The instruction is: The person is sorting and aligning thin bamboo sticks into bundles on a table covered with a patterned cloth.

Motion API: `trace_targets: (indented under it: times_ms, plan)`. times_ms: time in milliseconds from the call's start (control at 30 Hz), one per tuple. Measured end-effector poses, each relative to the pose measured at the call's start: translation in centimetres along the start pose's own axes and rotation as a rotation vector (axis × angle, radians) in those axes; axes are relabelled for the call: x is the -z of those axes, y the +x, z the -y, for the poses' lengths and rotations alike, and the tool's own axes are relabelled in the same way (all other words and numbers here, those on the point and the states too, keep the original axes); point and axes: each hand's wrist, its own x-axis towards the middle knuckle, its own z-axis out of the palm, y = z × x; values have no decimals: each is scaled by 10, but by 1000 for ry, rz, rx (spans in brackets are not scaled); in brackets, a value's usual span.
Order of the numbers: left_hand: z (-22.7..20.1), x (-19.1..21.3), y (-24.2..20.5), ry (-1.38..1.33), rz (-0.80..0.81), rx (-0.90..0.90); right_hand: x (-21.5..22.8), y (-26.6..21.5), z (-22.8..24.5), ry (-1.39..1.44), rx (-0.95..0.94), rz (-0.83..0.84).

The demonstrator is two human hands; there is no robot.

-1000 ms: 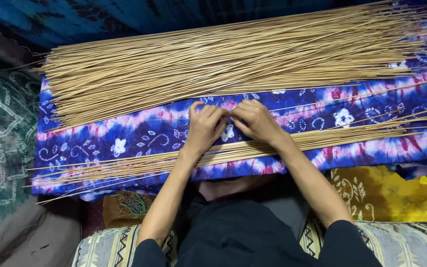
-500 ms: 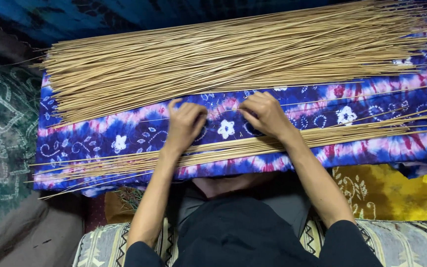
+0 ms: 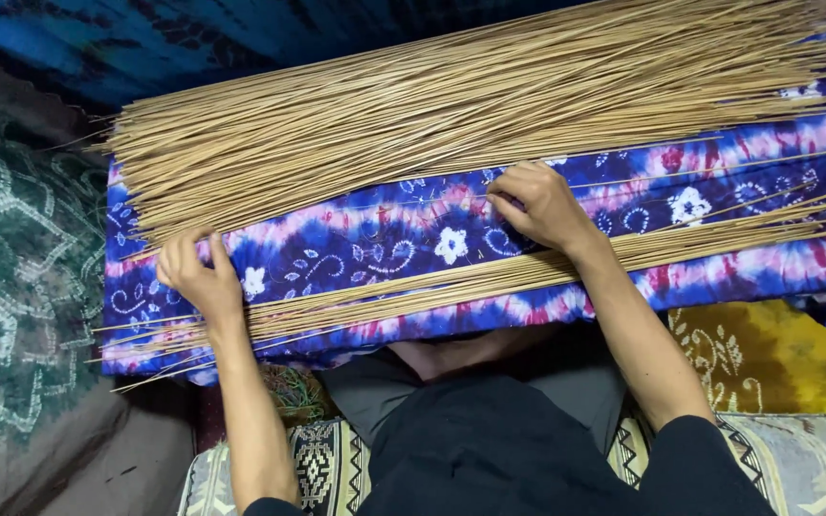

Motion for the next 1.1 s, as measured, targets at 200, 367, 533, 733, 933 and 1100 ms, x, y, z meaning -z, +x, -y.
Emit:
trace_targets:
  times_ms: [200, 367, 533, 733, 933, 1100]
  plan:
    - [-86, -54, -3, -212, -192, 82, -17, -1, 1, 6, 6, 17]
    - [-222, -72, 21, -570, 102, -127, -30, -2, 3, 5, 43, 17]
    - [-268, -107, 6, -482, 389, -406, -9, 10, 30, 12, 87, 3]
    - [-260, -112, 11, -509, 333, -413, 0, 8, 22, -60, 12, -4]
    - [-258, -112, 3, -514, 339, -360, -9, 5, 18, -61, -1, -8]
    - [-262, -116, -5, -539, 308, -375, -12, 10, 32, -9, 37, 25]
